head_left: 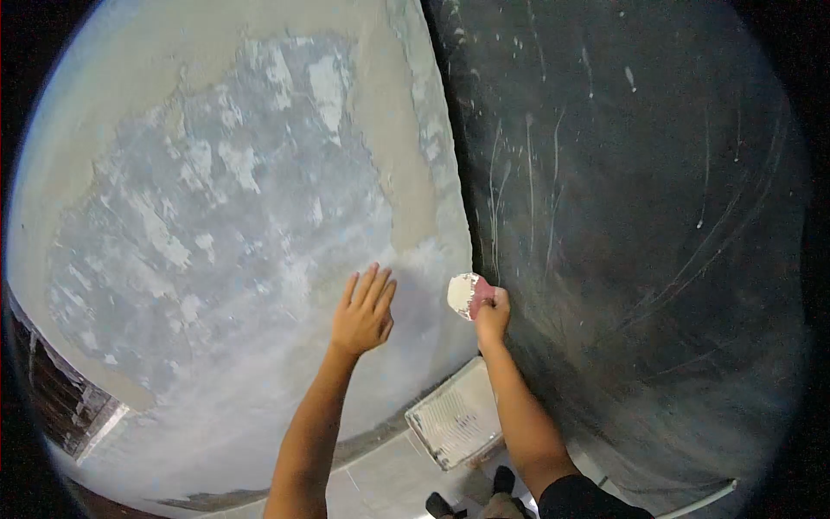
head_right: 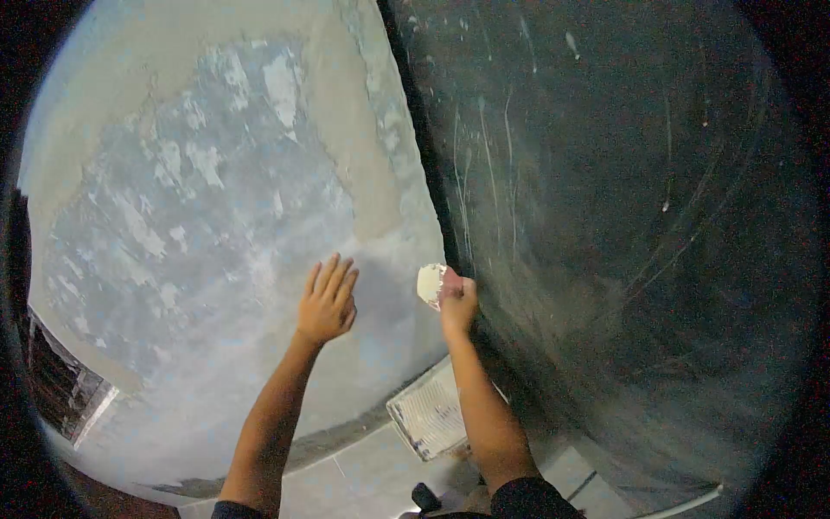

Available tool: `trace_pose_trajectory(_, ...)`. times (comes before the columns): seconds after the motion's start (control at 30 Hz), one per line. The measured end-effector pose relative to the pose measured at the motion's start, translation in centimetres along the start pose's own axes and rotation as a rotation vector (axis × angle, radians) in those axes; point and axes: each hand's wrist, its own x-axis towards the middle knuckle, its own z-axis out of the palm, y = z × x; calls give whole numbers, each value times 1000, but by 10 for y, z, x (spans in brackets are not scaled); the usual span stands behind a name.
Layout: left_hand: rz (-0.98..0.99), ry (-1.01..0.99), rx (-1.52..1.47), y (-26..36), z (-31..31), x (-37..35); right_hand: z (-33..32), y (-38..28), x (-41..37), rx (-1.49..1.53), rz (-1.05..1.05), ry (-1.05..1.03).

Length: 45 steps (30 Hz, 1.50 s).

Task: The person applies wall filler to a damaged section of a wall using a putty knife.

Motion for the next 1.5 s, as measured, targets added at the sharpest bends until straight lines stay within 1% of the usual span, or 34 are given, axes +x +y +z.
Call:
trace_pose_trajectory(0.03,-29,-45,-97,15,5,-12,-2,12,-6,-36,-44,-40)
trace_pose_trajectory(0.07,-37,-60,-119,28,14,-24,-6,25,-13,-72,-86,-81)
trace_pose_trajectory(0.1,-59,-59,-176,41,27,-37,-11,36,-20,-49,-120,-92)
trace_pose_trajectory(0.13,-85,-62,-234,54,37,-50,-16,50,-26,-75,-100,-95)
trace_pose_trajectory(0.2,-122,-107,-297,75,55,-73,-23,79,-33,-170,-121,-181)
trace_pose_trajectory(0.23,-155,-134,-339,85,63,-83,-27,90,-35,-203,-90,-231)
trace_pose_trajectory(0.3,-217,-198,-418,105,74,-104,-41,110,-47,-253,-30,-265)
trace_pose_trajectory(0.4,-277,-306,-467,130,92,-139,-53,98,-69,-271,84,-373)
trace_pose_trajectory(0.47,-342,-378,-490,141,106,-156,-54,104,-67,-429,106,-439)
trace_pose_trajectory(0.5,-371,-434,-499,148,112,-165,-58,131,-65,-379,40,-426)
trace_pose_trajectory(0.53,-395,-455,-513,156,116,-178,-64,142,-68,-398,61,-447)
trace_pose_trajectory(0.6,-450,-504,-542,171,120,-203,-72,159,-73,-638,-16,-449)
trace_pose_trajectory(0.63,-496,-589,-563,180,127,-205,-75,163,-67,-574,-37,-497)
trace_pose_trajectory(0.7,-523,-643,-583,189,142,-200,-78,191,-47,-594,29,-541)
trace_pose_trajectory(0.73,-526,-655,-589,196,144,-206,-79,193,-48,-597,57,-555)
trace_pose_trajectory(0.8,-542,-694,-574,210,147,-219,-86,205,-52,-660,50,-603)
trace_pose_trajectory(0.87,-577,-738,-602,226,152,-230,-98,230,-57,-784,-117,-576)
trace_pose_trajectory(1.0,-619,-756,-610,254,178,-245,-101,266,-45,-799,-17,-682)
trace_pose_trajectory(1.07,-645,-816,-640,266,179,-247,-103,281,-43,-820,25,-734)
trace_pose_trajectory(1.1,-650,-822,-640,272,182,-250,-102,283,-43,-821,30,-741)
trace_pose_trajectory(1.17,-673,-802,-664,281,187,-248,-99,281,-33,-889,-52,-766)
trace_pose_trajectory(1.2,-674,-807,-672,283,189,-247,-99,285,-31,-897,-47,-768)
trace_pose_trajectory(1.27,-699,-813,-711,289,191,-246,-102,292,-29,-974,-141,-821)
trace_pose_trajectory(1.4,-713,-837,-713,300,203,-252,-102,295,-27,-963,-134,-822)
trace_pose_trajectory(1.47,-697,-819,-720,303,205,-249,-101,286,-25,-1004,-45,-839)
trace_pose_trajectory(1.5,-701,-821,-727,306,207,-249,-105,292,-24,-1011,-42,-841)
